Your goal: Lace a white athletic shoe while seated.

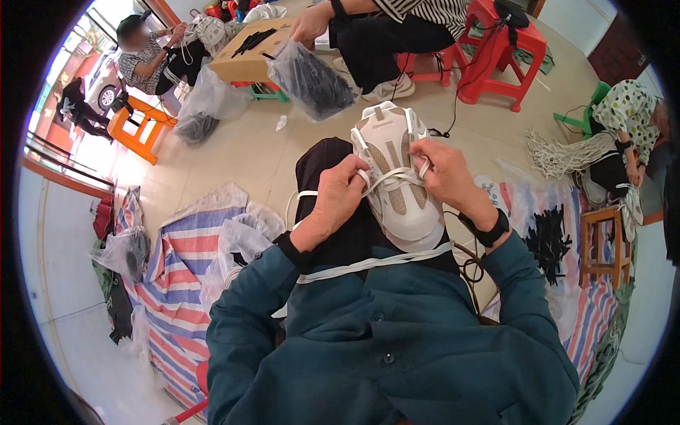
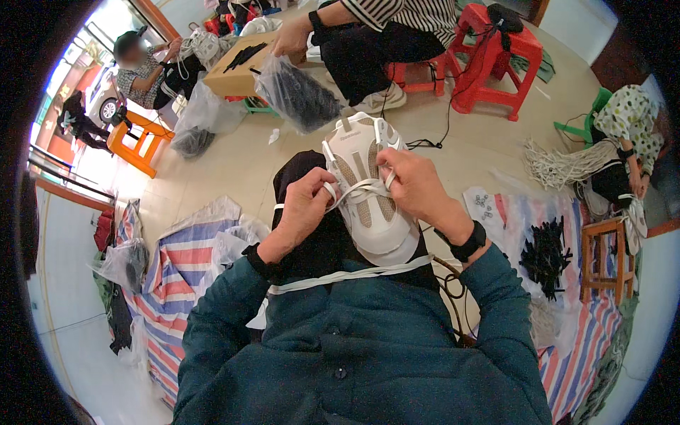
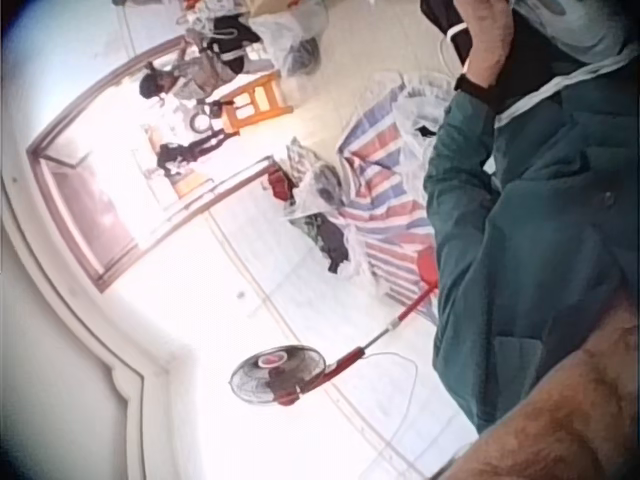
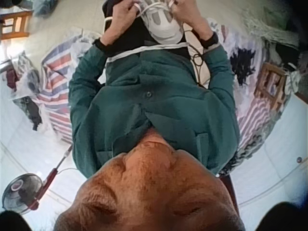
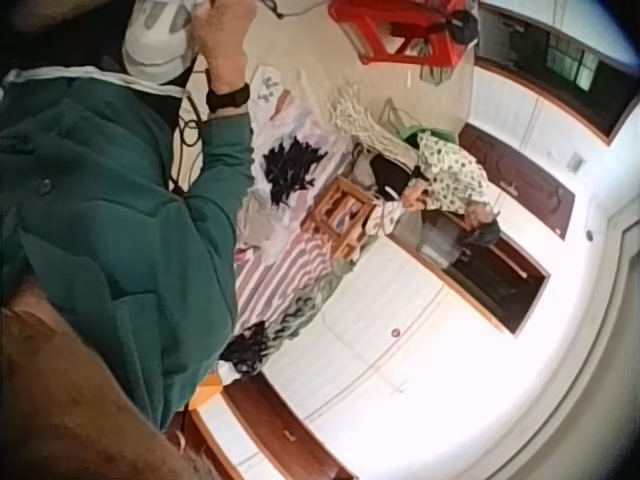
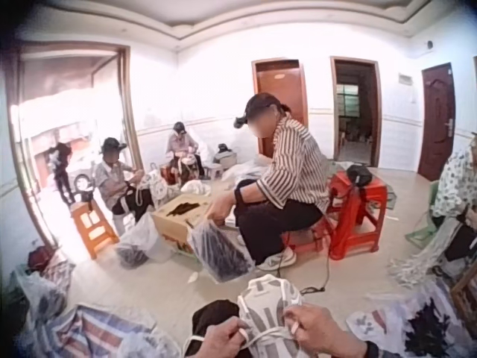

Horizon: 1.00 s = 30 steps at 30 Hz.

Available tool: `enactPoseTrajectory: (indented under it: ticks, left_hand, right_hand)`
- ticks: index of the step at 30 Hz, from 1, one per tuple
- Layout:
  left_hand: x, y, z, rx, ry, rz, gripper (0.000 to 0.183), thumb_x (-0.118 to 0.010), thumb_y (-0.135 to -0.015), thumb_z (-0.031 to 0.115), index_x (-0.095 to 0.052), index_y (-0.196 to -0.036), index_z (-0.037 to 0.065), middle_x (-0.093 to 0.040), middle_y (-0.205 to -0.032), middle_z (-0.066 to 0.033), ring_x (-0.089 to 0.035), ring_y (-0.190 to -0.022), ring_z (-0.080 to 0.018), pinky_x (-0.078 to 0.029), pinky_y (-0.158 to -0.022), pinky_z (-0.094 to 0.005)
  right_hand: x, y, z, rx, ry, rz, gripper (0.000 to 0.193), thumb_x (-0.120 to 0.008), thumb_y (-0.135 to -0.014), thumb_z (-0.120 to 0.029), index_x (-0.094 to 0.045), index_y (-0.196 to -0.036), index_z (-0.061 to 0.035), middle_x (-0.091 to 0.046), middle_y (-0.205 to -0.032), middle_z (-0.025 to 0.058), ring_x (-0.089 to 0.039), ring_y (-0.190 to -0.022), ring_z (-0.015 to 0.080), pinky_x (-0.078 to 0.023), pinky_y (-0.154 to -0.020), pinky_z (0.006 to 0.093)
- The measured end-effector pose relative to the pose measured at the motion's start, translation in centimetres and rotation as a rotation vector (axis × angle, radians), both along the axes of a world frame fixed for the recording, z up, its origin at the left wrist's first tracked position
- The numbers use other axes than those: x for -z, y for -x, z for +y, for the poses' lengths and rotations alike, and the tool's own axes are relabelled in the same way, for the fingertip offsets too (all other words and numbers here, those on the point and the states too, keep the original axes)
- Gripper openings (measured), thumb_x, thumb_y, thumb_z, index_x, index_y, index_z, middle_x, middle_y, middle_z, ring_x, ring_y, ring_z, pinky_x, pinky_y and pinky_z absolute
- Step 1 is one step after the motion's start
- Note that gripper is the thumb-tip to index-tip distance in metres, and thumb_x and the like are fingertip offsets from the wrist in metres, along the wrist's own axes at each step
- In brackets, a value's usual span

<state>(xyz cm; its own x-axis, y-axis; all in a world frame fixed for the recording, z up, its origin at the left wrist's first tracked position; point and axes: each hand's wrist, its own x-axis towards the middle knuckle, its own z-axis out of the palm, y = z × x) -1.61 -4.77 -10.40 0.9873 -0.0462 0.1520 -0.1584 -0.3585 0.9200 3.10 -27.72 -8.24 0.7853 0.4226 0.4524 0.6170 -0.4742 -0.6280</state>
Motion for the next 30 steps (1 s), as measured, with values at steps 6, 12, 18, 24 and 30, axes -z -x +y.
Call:
enactPoseTrajectory:
  ticks: [6,12,18,24,30]
  left_hand:
    - [0.3,0.4,0.2,0.056,-0.06,-0.025,0.007,-0.052,-0.09,-0.001,-0.056,-0.096,-0.001,-0.065,-0.073,-0.0071,-0.059,-0.068,-0.0093,-0.049,-0.062,-0.026]
    - [0.5,0.3,0.0,0.083,0.011,0.012,0.006,-0.053,-0.091,0.0,-0.055,-0.095,-0.002,-0.066,-0.073,-0.0079,-0.06,-0.068,-0.0101,-0.05,-0.061,-0.0275]
    - [0.1,0.0,0.0,0.066,-0.127,-0.066,0.007,-0.052,-0.089,-0.001,-0.055,-0.095,-0.001,-0.064,-0.07,-0.0087,-0.058,-0.065,-0.0101,-0.049,-0.061,-0.0282]
    - [-0.7,0.0,-0.8,0.057,-0.25,-0.157,0.014,-0.052,-0.085,-0.001,-0.057,-0.097,0.003,-0.063,-0.068,-0.0163,-0.062,-0.059,-0.0241,-0.049,-0.058,-0.0342]
    - [-1.0,-0.4,-1.6,0.076,-0.438,-0.259,0.017,-0.053,-0.084,0.003,-0.053,-0.101,0.007,-0.06,-0.069,-0.0219,-0.063,-0.068,-0.0408,-0.048,-0.06,-0.0487]
  right_hand:
    - [0.9,-0.3,-0.6,0.026,-0.281,0.454,0.013,-0.065,-0.086,-0.013,-0.06,-0.091,-0.0021,-0.062,-0.073,0.0047,-0.056,-0.069,0.0115,-0.046,-0.064,0.0284]
    - [1.3,-0.4,-1.0,0.017,-0.246,0.432,0.014,-0.065,-0.087,-0.015,-0.06,-0.087,-0.0019,-0.06,-0.071,0.0022,-0.052,-0.069,0.009,-0.044,-0.062,0.0266]
    - [1.5,-0.4,-1.0,0.009,-0.252,0.451,0.014,-0.064,-0.087,-0.015,-0.06,-0.087,-0.0019,-0.059,-0.072,0.0016,-0.051,-0.069,0.0087,-0.044,-0.062,0.0267]
    - [1.3,-0.2,-1.1,0.023,-0.235,0.435,0.014,-0.064,-0.087,-0.015,-0.06,-0.087,-0.0019,-0.059,-0.07,0.0047,-0.052,-0.066,0.0103,-0.043,-0.06,0.0276]
    - [1.1,0.0,-0.4,0.049,-0.17,0.336,0.013,-0.064,-0.086,-0.013,-0.058,-0.086,-0.0011,-0.058,-0.065,0.0096,-0.052,-0.059,0.0153,-0.042,-0.057,0.0306]
